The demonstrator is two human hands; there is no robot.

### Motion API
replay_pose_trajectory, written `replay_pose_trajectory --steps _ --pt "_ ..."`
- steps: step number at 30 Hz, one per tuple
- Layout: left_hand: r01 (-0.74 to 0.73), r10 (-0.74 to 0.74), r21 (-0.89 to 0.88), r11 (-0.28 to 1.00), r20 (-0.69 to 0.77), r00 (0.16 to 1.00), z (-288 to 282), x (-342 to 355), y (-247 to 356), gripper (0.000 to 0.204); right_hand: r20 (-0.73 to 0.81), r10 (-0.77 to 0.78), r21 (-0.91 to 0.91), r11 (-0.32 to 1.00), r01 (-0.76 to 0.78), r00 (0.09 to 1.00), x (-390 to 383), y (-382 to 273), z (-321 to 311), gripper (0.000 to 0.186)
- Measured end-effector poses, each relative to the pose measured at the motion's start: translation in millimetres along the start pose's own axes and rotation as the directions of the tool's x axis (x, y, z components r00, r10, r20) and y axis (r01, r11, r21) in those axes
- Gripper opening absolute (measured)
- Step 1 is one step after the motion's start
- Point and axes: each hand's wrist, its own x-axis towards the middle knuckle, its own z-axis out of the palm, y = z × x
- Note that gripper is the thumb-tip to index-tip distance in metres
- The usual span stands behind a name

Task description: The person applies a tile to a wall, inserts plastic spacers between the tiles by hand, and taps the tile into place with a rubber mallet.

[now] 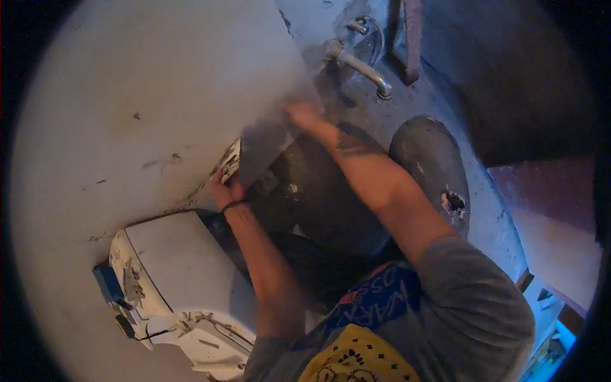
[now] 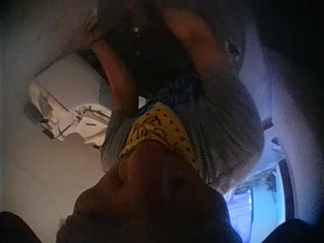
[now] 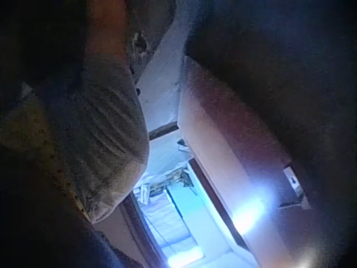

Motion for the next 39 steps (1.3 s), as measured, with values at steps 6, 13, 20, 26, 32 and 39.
replay_pose_trajectory --steps 6,13,20,26,32,39 --pt "0.025 -0.023 -0.073 0.997 0.03 0.999 3 -2 1 0.028 -0.286 -0.194 -0.054 0.981 0.187 0.938 -7 -8 19 0.015" --pt "-0.045 0.051 -0.053 0.998 0.129 0.99 -1 -3 2 0.027 -0.101 0.087 0.362 0.931 -0.045 0.991 -11 -21 27 0.015" --pt "-0.059 0.058 0.012 0.998 0.051 0.997 7 -8 5 0.024 -0.245 -0.428 -0.431 0.852 0.298 0.87 -4 -14 36 0.021" --pt "-0.027 0.027 -0.05 0.998 -0.001 1.0 8 -14 7 0.022 -0.322 -0.308 -0.338 0.921 0.195 0.895 6 -11 44 0.018" --pt "-0.143 0.122 0.181 0.973 0.123 0.985 -5 -3 3 0.018 -0.173 -0.177 -0.283 0.951 0.123 0.969 -7 -23 44 0.014" --pt "-0.116 0.093 0.216 0.969 0.113 0.989 -19 9 -4 0.022 -0.163 0.148 0.414 0.908 -0.068 0.976 -28 -8 19 0.02"
